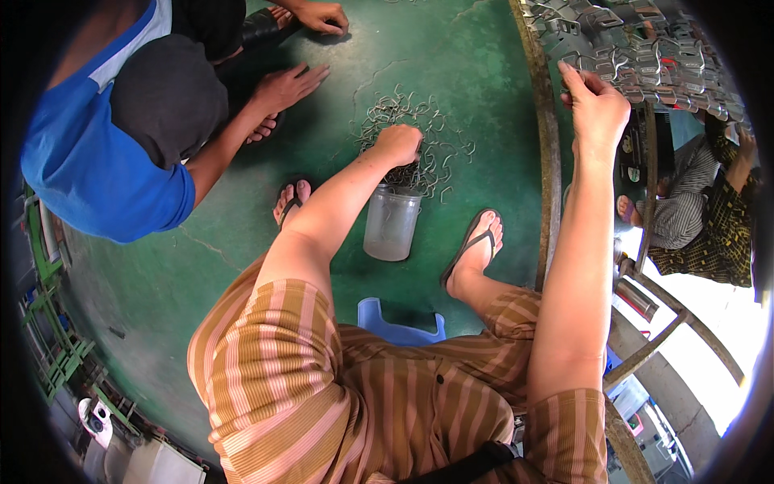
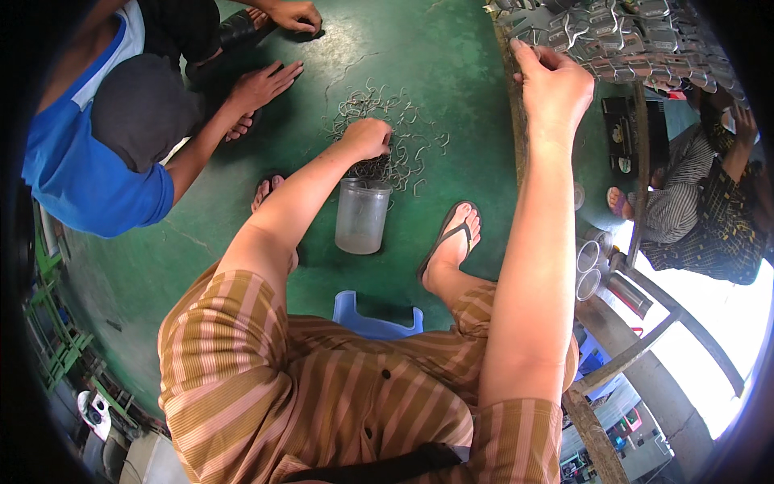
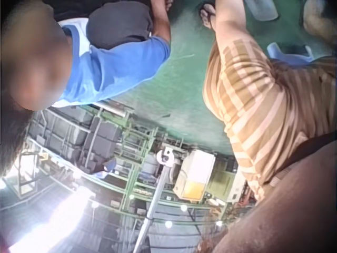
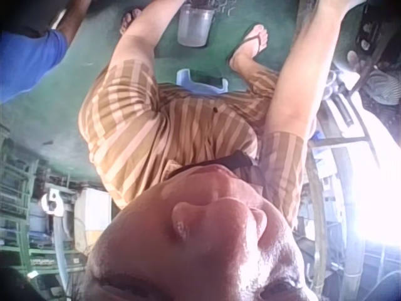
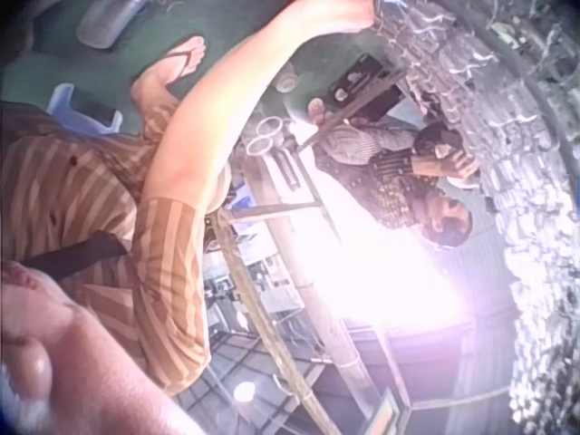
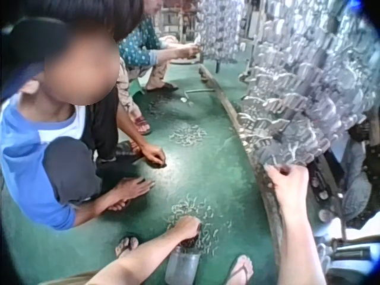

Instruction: The person assembles a large metal decorative curtain by picking up small metal links from the floor and attaching them to a suspended frame.

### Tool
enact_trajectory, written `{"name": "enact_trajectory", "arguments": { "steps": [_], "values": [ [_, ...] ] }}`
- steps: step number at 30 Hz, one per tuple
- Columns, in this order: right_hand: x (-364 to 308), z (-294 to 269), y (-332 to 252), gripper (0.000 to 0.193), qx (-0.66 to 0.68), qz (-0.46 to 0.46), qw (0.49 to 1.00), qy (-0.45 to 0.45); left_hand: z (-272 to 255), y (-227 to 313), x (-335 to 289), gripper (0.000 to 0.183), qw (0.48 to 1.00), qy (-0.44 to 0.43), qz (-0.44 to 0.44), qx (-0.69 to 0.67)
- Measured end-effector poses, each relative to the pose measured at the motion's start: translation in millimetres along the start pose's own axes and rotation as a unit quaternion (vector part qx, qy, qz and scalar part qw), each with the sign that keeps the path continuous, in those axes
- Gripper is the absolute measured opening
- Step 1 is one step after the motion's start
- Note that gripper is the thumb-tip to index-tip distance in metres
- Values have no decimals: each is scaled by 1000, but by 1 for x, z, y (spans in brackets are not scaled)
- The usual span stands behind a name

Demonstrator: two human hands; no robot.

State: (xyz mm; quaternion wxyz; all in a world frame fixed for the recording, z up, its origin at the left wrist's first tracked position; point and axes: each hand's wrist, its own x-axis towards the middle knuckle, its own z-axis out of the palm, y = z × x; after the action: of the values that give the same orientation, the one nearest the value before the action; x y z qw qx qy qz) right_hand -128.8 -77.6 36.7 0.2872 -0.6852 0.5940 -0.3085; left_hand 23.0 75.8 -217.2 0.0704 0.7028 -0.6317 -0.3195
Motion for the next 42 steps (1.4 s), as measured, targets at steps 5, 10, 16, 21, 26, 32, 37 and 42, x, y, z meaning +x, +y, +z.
{"name": "enact_trajectory", "arguments": {
  "steps": [5, 10, 16, 21, 26, 32, 37, 42],
  "values": [
    [2, -2, 1, 26, -11, -7, 1000, -2, 0, 12, -12, 65, 875, -464, 62, -123],
    [1, 0, 2, 28, -4, -6, 1000, 2, 2, 36, -50, 69, 850, -493, 184, -16],
    [1, -3, 3, 31, 6, 0, 1000, 4, -10, 107, -98, 13, 849, -286, 442, 45],
    [0, -2, 3, 28, 54, 10, 998, 11, 44, 181, -43, 11, 916, 170, 350, 94],
    [-5, 3, -5, 25, 94, 13, 995, 6, 78, 212, -3, 16, 916, 202, 273, 213],
    [-1, 0, 2, 28, 98, 23, 995, 19, 24, 180, -5, 16, 931, 99, 275, 220],
    [-4, 0, 1, 32, 65, 12, 998, 9, -46, 120, -4, 12, 894, 278, 351, -30],
    [0, -2, 2, 32, 51, 6, 999, 5, 16, 28, -18, 10, 953, -61, 250, 157]
  ]
}}
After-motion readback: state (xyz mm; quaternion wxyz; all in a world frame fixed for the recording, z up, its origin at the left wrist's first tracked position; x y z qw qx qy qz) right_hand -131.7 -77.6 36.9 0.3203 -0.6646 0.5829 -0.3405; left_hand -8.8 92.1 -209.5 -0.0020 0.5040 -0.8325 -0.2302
